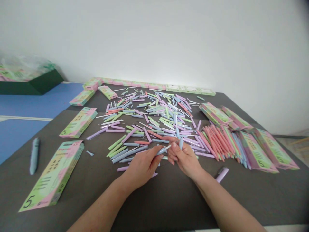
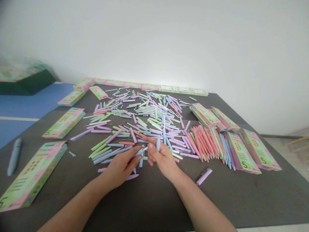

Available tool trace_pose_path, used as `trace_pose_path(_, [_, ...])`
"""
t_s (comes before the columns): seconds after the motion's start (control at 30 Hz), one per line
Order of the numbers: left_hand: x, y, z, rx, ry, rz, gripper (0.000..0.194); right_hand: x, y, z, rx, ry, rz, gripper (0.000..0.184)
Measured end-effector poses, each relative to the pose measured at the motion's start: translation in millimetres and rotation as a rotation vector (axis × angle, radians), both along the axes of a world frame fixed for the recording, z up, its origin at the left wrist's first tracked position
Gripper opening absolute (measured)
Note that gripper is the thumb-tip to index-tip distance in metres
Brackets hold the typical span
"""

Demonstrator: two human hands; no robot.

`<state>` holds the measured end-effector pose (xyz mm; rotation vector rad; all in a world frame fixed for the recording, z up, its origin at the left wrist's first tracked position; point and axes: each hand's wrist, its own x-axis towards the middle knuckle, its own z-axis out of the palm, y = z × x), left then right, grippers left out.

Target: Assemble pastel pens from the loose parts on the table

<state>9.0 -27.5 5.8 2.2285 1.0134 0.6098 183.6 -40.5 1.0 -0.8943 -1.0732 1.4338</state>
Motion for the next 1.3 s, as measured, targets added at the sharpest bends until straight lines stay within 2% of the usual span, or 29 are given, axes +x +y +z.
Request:
trace_pose_path(0.07, [0.1,-0.1,1.4,-0.012,-0.007,0.014,0.033,0.8,-0.1,6.9,-0.017,0.088,-0.039,0.032])
trace_pose_path(0.17, [0.1,-0.3,1.9,-0.013,-0.016,0.015,0.033,2.3,0.0,13.3,0.01,0.114,-0.134,0.023])
trace_pose_path(0.27, [0.0,-0.4,0.6,-0.013,0.001,0.013,0.033,3.1,0.3,10.9,0.035,0.063,-0.168,0.018])
trace_pose_path(0.47, [-1.0,0.2,-1.5,-0.018,0.007,0.021,0.033,2.6,0.2,7.1,0.0,0.034,-0.17,0.021])
trace_pose_path(0.73, [-2.5,0.1,4.6,-0.051,-0.023,0.04,0.035,17.8,7.7,25.1,-0.05,0.337,-0.208,0.023])
trace_pose_path(0.8, [-2.4,-0.3,5.0,-0.05,-0.015,0.039,0.035,20.1,9.8,26.0,-0.041,0.321,-0.25,0.024])
trace_pose_path(0.93, [-2.4,-0.8,4.6,-0.051,-0.013,0.038,0.036,22.4,9.0,25.5,0.072,0.192,-0.383,0.015])
trace_pose_path(1.3, [-3.2,0.3,1.7,-0.066,-0.018,0.039,0.037,24.1,6.4,21.7,0.22,0.1,-0.412,0.013])
